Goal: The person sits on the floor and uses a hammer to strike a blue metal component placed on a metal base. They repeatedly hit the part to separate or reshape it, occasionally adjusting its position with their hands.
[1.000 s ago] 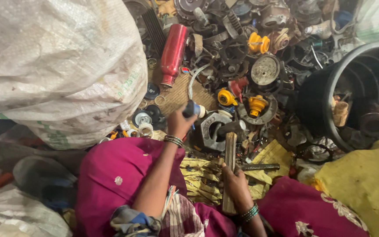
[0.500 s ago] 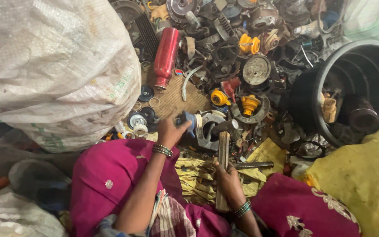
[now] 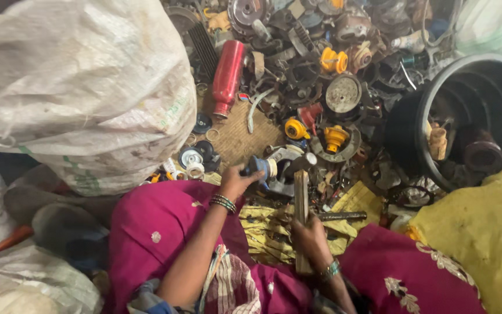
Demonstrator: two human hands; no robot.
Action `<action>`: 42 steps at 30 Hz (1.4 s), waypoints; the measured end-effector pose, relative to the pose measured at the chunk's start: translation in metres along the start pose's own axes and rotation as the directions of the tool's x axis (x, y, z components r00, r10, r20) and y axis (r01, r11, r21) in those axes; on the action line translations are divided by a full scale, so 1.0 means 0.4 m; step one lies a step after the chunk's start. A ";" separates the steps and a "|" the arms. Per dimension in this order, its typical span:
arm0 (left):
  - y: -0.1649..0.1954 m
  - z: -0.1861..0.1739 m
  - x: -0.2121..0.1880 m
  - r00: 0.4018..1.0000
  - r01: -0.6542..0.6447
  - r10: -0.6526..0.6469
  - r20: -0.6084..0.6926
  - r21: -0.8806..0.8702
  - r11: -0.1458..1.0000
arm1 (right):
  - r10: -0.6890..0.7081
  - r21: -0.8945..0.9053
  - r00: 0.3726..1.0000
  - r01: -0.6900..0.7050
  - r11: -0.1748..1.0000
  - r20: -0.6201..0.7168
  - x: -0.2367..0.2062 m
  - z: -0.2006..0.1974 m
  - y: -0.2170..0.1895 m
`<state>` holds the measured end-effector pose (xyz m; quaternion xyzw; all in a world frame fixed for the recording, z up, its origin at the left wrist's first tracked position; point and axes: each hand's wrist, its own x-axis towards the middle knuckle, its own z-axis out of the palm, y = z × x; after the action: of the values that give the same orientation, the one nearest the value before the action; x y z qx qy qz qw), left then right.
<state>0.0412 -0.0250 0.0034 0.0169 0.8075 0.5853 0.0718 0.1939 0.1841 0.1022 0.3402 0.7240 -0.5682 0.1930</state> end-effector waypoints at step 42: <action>0.005 0.032 -0.005 0.997 -0.073 0.072 0.027 0.065 0.995 | -0.637 -0.077 0.665 0.666 0.742 -0.389 -0.203 -0.130 -0.141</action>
<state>0.0449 -0.0127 0.0018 0.0560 0.8244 0.5601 0.0600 0.2156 0.2046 0.2099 0.1718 0.7998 -0.5451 -0.1834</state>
